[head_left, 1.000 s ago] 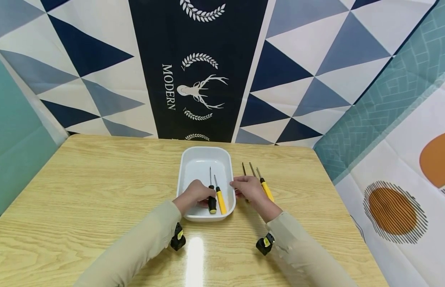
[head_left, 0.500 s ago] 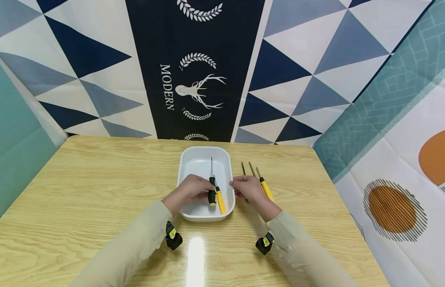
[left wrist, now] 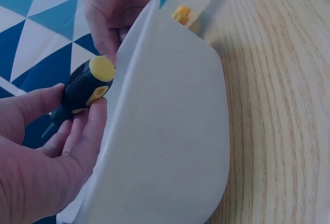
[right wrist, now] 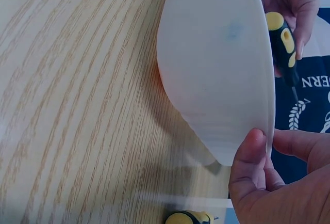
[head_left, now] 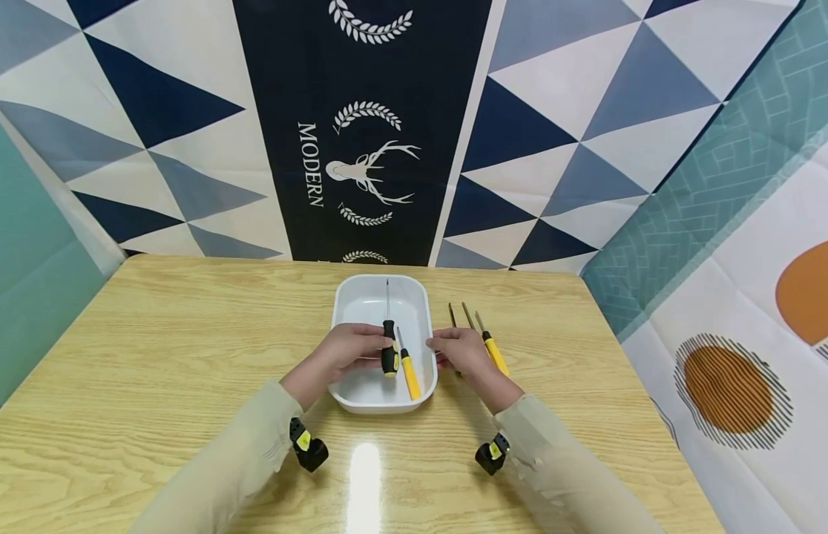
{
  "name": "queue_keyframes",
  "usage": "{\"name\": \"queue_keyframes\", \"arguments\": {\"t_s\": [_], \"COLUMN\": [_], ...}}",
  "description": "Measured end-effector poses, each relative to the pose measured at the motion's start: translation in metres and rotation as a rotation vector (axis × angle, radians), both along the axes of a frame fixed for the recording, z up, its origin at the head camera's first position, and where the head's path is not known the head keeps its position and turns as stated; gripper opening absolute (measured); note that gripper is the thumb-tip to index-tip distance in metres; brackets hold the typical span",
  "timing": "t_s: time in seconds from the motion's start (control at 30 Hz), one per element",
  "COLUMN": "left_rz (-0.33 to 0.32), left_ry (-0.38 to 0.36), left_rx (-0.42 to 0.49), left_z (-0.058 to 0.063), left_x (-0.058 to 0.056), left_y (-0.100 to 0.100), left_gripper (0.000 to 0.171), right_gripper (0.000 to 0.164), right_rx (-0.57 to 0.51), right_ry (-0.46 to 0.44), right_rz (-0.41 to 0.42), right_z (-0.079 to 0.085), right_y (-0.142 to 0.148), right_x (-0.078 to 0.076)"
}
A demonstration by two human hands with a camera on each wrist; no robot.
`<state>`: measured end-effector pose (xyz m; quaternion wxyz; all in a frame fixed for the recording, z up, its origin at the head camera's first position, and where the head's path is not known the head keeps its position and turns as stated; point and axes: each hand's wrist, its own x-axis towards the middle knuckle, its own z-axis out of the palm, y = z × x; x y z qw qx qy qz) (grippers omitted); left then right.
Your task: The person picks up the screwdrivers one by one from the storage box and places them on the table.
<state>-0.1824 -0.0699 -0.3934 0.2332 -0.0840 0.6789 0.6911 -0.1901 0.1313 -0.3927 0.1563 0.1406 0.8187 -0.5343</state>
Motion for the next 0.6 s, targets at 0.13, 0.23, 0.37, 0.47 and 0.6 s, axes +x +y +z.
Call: {"name": "queue_keyframes", "arguments": {"t_s": [0.13,0.23,0.37,0.47,0.6], "left_rz": [-0.003,-0.012,-0.020,-0.016,-0.013], "left_ry": [0.006,0.013,0.010,-0.007,-0.026], "left_rx": [0.036,0.054,0.085,0.107,0.132], "left_z": [0.000,0.001,0.002,0.003,0.002], "left_x": [0.002,0.003,0.006,0.008,0.009], "left_y": [-0.005,-0.009,-0.015,-0.018,-0.022], "left_gripper": [0.042,0.042,0.043,0.044,0.046], "right_gripper": [0.030,0.030,0.030,0.030,0.029], "right_rx": [-0.004,-0.004,-0.006,-0.004,-0.003], "right_ry": [0.002,0.002,0.001,0.002,-0.002], "right_rz": [-0.002,-0.003,-0.004,-0.002,-0.005], "right_z": [0.000,0.000,0.000,0.000,0.000], "right_y": [0.000,0.000,0.000,0.000,0.001], "right_x": [0.000,0.000,0.000,0.000,0.000]}}
